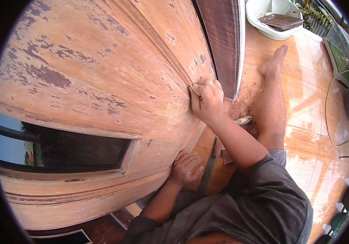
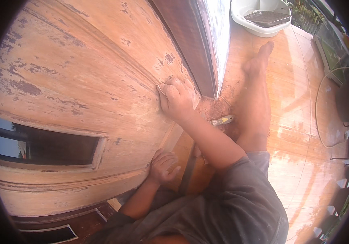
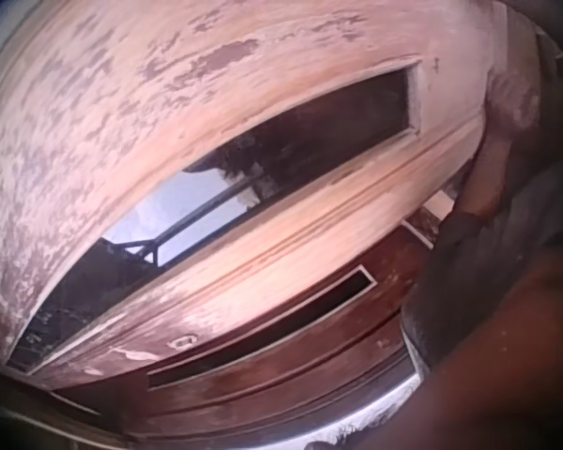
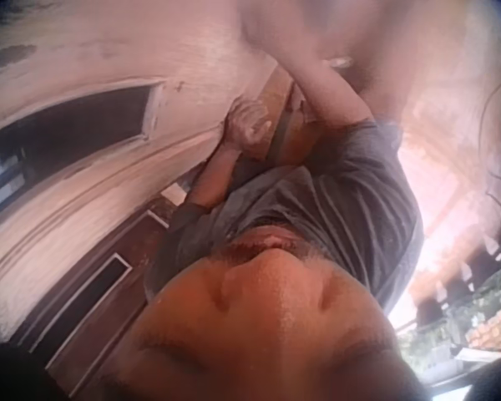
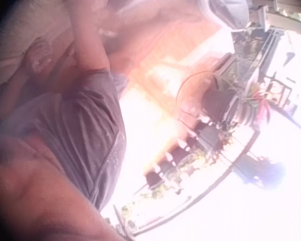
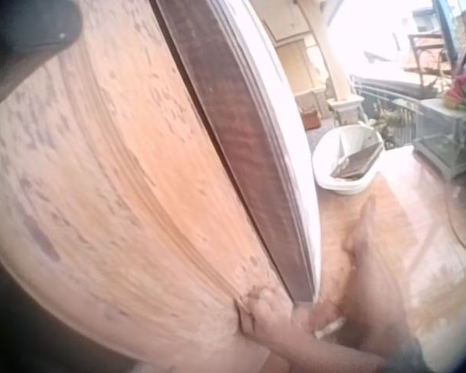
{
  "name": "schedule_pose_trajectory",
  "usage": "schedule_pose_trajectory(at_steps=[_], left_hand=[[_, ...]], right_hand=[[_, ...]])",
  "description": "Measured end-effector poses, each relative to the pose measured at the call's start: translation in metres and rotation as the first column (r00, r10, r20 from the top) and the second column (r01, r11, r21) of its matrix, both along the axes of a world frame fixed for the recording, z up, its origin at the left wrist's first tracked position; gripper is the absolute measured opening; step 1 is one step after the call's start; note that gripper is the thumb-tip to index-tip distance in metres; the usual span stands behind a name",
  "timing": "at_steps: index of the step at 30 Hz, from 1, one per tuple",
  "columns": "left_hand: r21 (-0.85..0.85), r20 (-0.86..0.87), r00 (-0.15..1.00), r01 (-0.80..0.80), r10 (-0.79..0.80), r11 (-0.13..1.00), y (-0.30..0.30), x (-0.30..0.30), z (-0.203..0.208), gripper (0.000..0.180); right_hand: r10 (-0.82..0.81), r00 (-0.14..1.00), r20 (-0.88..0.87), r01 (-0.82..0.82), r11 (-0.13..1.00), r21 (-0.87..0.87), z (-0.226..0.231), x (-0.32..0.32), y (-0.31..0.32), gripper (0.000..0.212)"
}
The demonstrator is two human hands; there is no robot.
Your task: The person sits on the floor and sands a wooden door with a sanding block. They move the block back and forth along the door's surface, focusing on the area around a rectangular glass panel.
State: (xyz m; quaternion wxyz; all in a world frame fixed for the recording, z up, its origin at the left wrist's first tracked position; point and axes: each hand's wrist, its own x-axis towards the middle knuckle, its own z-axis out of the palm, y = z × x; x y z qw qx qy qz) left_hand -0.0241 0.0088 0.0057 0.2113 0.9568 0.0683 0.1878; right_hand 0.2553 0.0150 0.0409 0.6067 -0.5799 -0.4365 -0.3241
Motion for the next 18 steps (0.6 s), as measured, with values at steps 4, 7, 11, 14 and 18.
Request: schedule_pose_trajectory(at_steps=[4,7,11,14,18], left_hand=[[0.003,-0.029,0.999,-0.014,0.015,1.000,-0.001,0.000,0.001,0.022],[0.009,-0.005,1.000,-0.014,0.014,1.000,-0.001,0.000,0.001,0.022],[0.008,0.000,1.000,-0.003,0.003,1.000,0.000,-0.001,0.000,0.022],[0.017,-0.007,1.000,0.002,-0.001,1.000,0.000,-0.001,-0.001,0.021],[0.004,0.000,1.000,-0.005,0.005,1.000,-0.001,0.000,0.000,0.022]], right_hand=[[-0.014,1.000,-0.026,0.012,0.998,-0.068,-0.010,-0.007,-0.015,0.024],[-0.045,0.999,-0.018,0.044,0.997,-0.061,-0.020,-0.010,-0.025,0.024],[0.017,0.999,-0.034,-0.020,0.995,-0.100,-0.019,-0.001,-0.007,0.025],[0.025,0.998,-0.053,-0.030,0.995,-0.096,-0.018,-0.001,-0.007,0.025],[-0.045,0.999,-0.021,0.043,0.995,-0.086,-0.026,-0.010,-0.025,0.023]])
